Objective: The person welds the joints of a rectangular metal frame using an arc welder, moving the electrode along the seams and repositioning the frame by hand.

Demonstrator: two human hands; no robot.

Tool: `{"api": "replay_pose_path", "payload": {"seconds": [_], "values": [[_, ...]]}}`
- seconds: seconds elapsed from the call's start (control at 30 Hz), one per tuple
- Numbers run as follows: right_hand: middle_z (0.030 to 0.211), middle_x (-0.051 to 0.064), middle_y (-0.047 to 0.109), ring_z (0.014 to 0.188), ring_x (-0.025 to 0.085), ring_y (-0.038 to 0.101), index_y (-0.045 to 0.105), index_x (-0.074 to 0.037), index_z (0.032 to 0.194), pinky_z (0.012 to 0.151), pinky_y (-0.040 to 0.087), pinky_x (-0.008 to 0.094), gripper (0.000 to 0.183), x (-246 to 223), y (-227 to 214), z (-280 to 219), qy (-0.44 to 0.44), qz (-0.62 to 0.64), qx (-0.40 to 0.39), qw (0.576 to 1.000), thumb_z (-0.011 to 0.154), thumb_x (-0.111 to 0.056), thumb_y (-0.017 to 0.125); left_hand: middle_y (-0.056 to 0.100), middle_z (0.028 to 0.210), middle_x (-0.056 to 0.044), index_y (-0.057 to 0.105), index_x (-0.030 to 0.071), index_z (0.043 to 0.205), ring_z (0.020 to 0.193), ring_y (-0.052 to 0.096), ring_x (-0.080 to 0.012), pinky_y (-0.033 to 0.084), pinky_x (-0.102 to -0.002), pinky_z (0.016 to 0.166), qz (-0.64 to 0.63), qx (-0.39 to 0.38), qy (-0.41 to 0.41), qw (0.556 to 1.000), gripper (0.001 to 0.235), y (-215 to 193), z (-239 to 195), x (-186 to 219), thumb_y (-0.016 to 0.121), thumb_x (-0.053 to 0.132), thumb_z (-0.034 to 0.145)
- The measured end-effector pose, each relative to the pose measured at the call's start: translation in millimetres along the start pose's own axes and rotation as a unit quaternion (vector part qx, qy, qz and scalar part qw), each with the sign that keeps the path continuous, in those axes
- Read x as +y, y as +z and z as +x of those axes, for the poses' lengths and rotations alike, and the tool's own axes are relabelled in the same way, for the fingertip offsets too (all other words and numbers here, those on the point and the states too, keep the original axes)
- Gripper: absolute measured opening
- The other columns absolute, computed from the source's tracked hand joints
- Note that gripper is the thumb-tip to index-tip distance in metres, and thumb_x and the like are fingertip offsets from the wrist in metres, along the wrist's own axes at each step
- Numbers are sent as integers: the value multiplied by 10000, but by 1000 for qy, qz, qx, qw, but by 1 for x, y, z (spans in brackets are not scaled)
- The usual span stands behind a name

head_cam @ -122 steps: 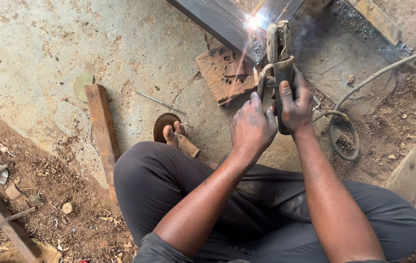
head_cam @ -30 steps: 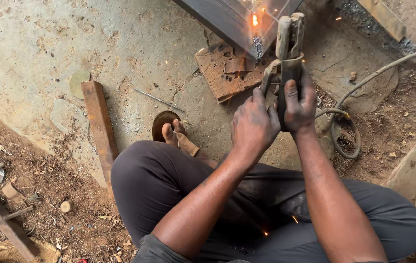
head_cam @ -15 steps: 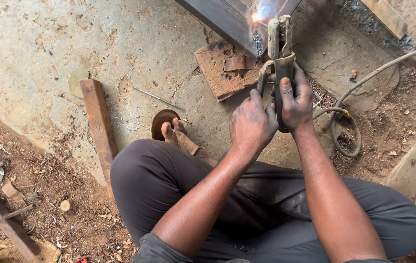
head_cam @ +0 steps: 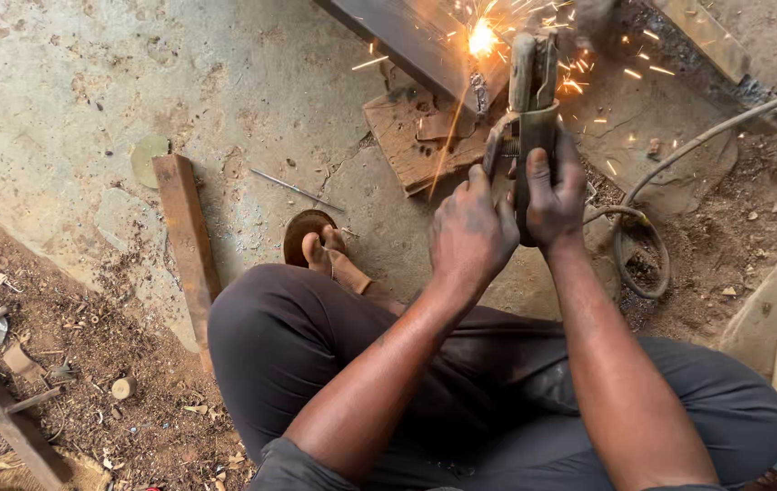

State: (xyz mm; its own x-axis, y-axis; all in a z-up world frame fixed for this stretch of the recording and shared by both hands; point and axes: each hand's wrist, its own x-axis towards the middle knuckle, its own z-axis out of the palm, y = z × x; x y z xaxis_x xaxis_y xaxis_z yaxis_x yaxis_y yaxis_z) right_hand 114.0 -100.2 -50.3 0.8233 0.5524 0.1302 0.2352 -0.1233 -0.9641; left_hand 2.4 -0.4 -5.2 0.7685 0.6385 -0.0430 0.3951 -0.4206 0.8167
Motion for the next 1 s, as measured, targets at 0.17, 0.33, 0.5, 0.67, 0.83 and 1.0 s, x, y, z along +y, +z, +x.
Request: {"api": "replay_pose_path", "payload": {"seconds": [0.17, 0.33, 0.5, 0.67, 0.83, 1.0], "values": [[1096, 66, 657, 944, 124, 632, 465, -47, 1551, 838, 535, 280, 501, 5, 0, 10, -92, -95, -6, 991, 1176, -367, 556, 708, 939, -276, 586, -31, 1085, 899, 695, -476, 543, -570, 807, -10, -20, -23, 1000, 358, 1, 4, -3, 661, 264, 898], [960, 30, 657, 836, 103, 640, 462, -53, 1564, 735, 553, 272, 567, 3, 1, 10, -42, -69, -22, 997, 1131, -411, 537, 709, 920, -264, 583, -33, 1093, 886, 706, -457, 549, -560, 802, -6, -32, -24, 999, 365, 1, 6, -5, 658, 273, 909], [868, 15, 632, 718, 96, 617, 504, -72, 1506, 644, 542, 273, 568, -1, 1, 12, 10, -65, -24, 998, 1072, -438, 524, 709, 905, -266, 585, -34, 1093, 879, 710, -455, 554, -554, 808, -1, -35, -27, 999, 370, 1, 6, -4, 669, 275, 908], [995, 18, 658, 841, 94, 624, 477, -57, 1558, 761, 556, 269, 569, 9, -1, 12, -42, -81, -21, 996, 1125, -421, 533, 713, 905, -263, 592, -31, 1091, 878, 714, -452, 555, -552, 806, -1, -34, -31, 999, 363, -1, 6, -2, 670, 272, 907], [1007, 22, 658, 853, 90, 646, 445, -43, 1575, 756, 574, 267, 571, 14, -3, 15, -46, -86, -26, 995, 1145, -411, 522, 714, 880, -244, 584, -29, 1103, 843, 740, -405, 575, -525, 762, -12, -59, -40, 997, 351, -2, 6, -2, 641, 262, 914], [941, 13, 640, 713, 67, 619, 419, -47, 1567, 606, 556, 241, 599, 4, 1, 15, -15, -13, -38, 999, 1102, -410, 524, 715, 879, -242, 625, -20, 1023, 857, 729, -423, 570, -526, 780, 9, -31, -30, 999, 315, 10, 1, -11, 663, 285, 950]]}}
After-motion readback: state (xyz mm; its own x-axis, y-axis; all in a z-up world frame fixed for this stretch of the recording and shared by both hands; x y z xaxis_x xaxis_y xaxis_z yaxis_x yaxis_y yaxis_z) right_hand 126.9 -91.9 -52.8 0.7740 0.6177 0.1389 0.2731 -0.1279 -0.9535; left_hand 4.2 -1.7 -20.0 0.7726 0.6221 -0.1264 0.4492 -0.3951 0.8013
